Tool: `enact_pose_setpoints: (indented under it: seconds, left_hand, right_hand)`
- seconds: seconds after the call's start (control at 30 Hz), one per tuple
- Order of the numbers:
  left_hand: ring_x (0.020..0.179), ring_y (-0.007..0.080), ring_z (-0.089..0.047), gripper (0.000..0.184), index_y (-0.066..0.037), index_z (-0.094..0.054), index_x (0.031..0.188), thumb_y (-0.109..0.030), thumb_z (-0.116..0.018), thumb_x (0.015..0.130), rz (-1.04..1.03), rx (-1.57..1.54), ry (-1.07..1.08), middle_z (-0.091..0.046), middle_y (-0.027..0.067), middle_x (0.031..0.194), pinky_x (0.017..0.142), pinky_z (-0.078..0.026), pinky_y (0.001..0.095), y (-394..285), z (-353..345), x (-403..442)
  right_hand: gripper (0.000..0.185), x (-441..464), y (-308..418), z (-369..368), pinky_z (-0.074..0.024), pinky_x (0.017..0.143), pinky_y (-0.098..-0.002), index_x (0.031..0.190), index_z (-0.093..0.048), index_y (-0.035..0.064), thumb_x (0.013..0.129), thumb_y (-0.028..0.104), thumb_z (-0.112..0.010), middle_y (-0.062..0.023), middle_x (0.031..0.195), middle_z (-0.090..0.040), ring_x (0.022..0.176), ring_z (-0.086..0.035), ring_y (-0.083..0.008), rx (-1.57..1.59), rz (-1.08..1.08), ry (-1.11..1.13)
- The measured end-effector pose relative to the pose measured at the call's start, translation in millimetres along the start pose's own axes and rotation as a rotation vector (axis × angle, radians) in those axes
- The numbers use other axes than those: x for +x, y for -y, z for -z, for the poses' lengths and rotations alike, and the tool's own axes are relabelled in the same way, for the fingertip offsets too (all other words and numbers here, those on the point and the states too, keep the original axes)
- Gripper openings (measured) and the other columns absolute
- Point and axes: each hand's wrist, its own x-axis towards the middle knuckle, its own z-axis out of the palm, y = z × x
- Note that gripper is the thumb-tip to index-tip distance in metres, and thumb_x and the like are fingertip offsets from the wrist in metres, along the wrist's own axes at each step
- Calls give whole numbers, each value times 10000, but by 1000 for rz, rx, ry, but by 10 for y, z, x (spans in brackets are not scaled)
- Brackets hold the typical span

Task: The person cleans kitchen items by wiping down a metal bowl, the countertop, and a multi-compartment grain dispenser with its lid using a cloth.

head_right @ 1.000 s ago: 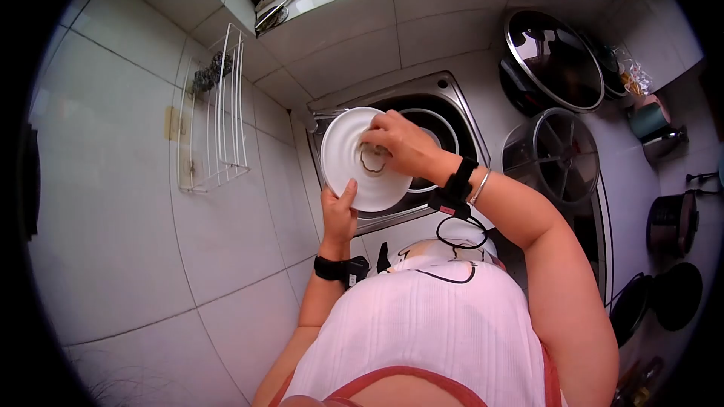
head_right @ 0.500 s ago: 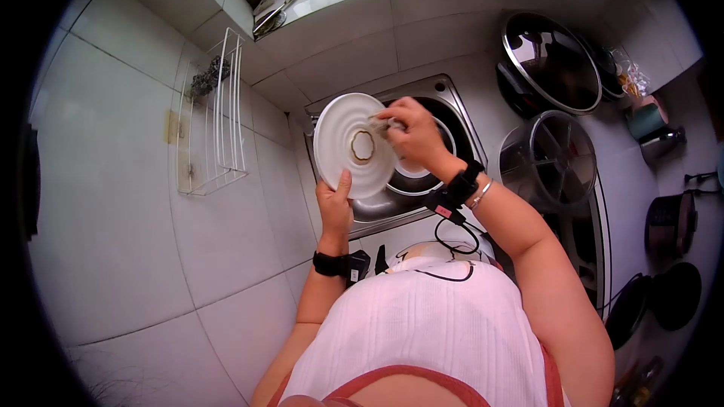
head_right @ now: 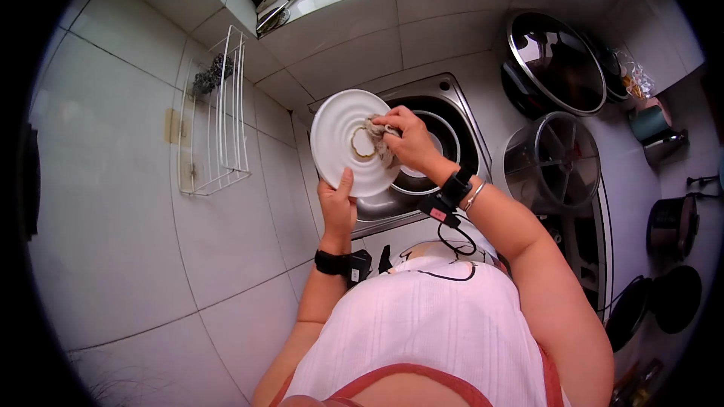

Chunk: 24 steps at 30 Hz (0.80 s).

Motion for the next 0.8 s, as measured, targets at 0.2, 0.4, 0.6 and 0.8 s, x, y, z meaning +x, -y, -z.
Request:
enact_pose_setpoints:
  seconds: [0.2, 0.4, 0.6, 0.8]
  left_hand:
    - [858, 106, -579, 250, 13, -550, 1111, -116, -570, 899, 115, 101, 27, -622, 53, 1001, 744, -457, 238, 61, 88, -32]
    - [899, 103, -557, 277, 19, -549, 1127, -121, -578, 890, 96, 223, 126, -613, 51, 1038, 814, -441, 257, -29, 153, 14]
    - [930, 114, -564, 281, 26, -533, 1142, -110, -565, 898, 59, 117, 96, -610, 65, 1065, 832, -442, 260, -49, 156, 16]
    - [915, 128, -587, 275, 22, -515, 1150, -133, -531, 924, -29, 10, -11, -599, 74, 1079, 796, -476, 261, 13, 87, 59]
  right_hand:
    - [262, 109, 250, 89, -466, 781, -289, 891, -670, 48, 664, -58, -593, -71, 944, -519, 916, -530, -217, -243, 336, 343]
    - [254, 102, 442, 119, -475, 773, -343, 810, -655, 80, 593, -53, -663, -73, 961, -522, 924, -516, -269, -360, 611, 537]
    - [276, 166, 180, 165, -463, 776, -347, 851, -660, 52, 610, -76, -616, -88, 917, -532, 894, -515, -278, -407, 359, 244]
    - [247, -362, 28, -96, -470, 732, -337, 872, -659, 30, 641, -43, -611, -111, 931, -548, 849, -554, -274, -284, 270, 239]
